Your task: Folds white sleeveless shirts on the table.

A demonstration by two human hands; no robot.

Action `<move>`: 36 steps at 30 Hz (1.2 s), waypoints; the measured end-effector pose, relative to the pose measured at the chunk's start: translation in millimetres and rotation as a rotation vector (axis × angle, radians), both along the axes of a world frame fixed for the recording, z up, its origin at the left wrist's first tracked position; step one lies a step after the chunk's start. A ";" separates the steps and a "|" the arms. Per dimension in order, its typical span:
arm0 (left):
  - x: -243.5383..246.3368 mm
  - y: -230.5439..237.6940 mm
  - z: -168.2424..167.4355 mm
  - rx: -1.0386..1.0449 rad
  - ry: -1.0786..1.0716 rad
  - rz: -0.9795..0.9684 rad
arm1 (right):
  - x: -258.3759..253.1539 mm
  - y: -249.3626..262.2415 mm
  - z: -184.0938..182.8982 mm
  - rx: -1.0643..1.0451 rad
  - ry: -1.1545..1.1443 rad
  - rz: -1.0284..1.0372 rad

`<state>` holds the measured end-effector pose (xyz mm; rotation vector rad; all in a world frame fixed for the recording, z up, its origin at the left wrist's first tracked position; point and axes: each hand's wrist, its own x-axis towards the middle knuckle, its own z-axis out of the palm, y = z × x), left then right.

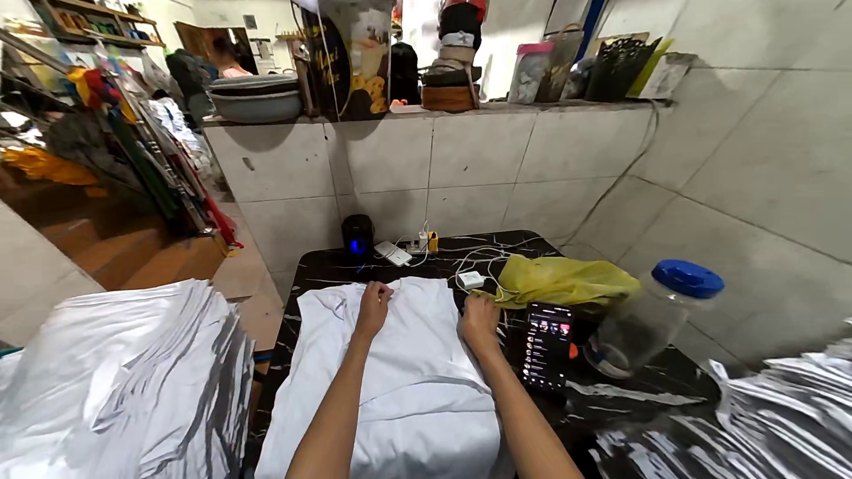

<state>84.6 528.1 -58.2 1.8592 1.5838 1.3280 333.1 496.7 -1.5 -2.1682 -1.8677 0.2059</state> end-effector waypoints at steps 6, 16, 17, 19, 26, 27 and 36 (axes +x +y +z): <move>2.3 -6.4 5.0 0.069 0.034 -0.023 | -21.0 12.3 31.2 0.339 0.147 0.213; 3.4 -13.4 6.2 0.055 0.040 0.015 | -61.5 24.2 10.0 0.306 1.329 -0.034; 3.2 -13.3 6.0 0.045 0.032 0.020 | -65.1 14.3 4.5 0.211 1.428 -0.073; 2.2 -14.5 7.7 0.007 0.003 0.030 | -66.8 0.5 -13.9 0.012 1.579 -0.055; 4.8 -21.9 11.7 -0.004 -0.039 0.026 | -59.3 9.9 -27.6 -0.262 1.586 0.237; 4.0 -19.3 9.5 0.005 -0.040 0.025 | -61.3 5.9 -24.1 -0.238 1.530 0.256; 5.6 -22.4 13.0 0.001 -0.011 0.058 | -65.6 1.6 -32.9 -0.043 0.866 0.314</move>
